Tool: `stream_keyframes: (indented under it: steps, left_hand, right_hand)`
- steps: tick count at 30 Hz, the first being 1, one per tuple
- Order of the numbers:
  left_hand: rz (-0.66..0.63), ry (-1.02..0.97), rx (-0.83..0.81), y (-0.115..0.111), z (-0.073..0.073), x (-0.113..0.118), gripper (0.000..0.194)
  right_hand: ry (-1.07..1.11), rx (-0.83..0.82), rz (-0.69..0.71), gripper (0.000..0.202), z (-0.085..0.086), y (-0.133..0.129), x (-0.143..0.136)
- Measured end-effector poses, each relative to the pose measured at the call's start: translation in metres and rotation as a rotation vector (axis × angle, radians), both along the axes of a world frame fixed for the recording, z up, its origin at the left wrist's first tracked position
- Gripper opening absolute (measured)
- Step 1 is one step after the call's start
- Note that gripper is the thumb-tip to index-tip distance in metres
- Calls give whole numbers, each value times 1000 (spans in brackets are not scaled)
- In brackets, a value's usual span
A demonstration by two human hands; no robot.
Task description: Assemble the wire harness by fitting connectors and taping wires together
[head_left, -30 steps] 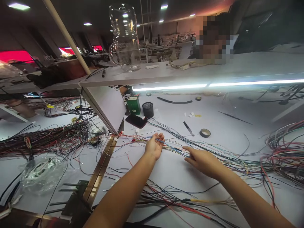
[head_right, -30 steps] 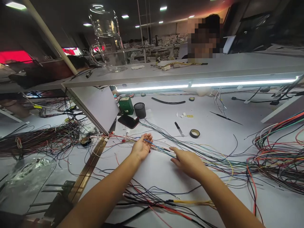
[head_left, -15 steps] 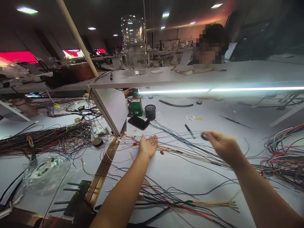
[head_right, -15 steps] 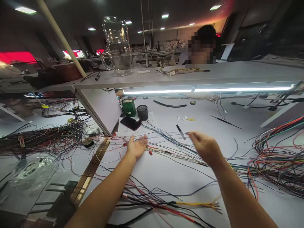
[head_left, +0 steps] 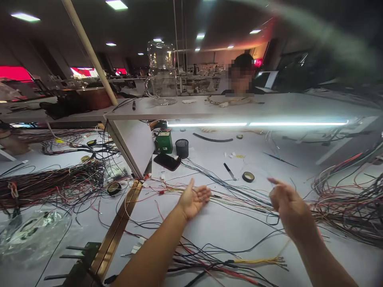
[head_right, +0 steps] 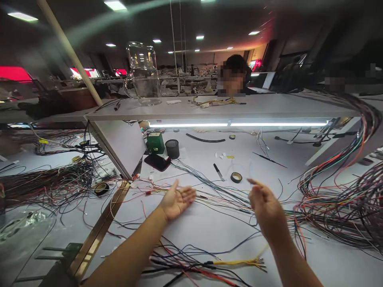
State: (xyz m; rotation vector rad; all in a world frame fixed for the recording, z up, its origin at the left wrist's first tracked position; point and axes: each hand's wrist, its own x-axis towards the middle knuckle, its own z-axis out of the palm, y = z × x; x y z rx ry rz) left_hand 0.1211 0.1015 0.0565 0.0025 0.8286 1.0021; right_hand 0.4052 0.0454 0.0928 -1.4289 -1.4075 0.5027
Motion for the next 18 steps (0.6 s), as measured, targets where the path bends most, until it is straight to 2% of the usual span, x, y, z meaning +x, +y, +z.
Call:
stream_keyframes:
  steps: [1, 2, 4, 6, 8, 10, 11, 13, 15, 18]
  left_hand:
    - [-129, 50, 30, -9, 4, 12, 57]
    - [-192, 91, 71, -19, 8, 23, 57]
    - [-222, 112, 43, -41, 11, 41, 62]
    - [-255, 41, -41, -64, 9, 52, 66]
    - [-391, -73, -88, -82, 7, 57, 67]
    - [-506, -177, -78, -92, 10, 55, 73]
    - [-500, -211, -52, -91, 15, 53, 75]
    - [-357, -230, 31, -81, 32, 45, 70]
    - [-186, -195, 108, -59, 53, 32, 51]
    - [-78, -68, 256, -22, 80, 5, 27]
  right_hand:
    - [-70, -48, 66, 37, -6, -11, -12]
    - [-182, -81, 142, 36, -11, -23, -24]
    - [-397, -74, 383, 32, -17, -43, -43]
    - [-559, -21, 595, 32, -20, -57, -53]
    - [-617, 9, 694, 37, -20, -65, -57]
    - [-631, -9, 681, 36, -22, -68, -55]
    - [-654, -22, 655, 34, -24, -70, -53]
    - [-743, -29, 602, 30, -29, -72, -48]
    - [-846, 17, 596, 28, -38, -76, -42]
    - [-933, 110, 615, 32, -51, -80, -33]
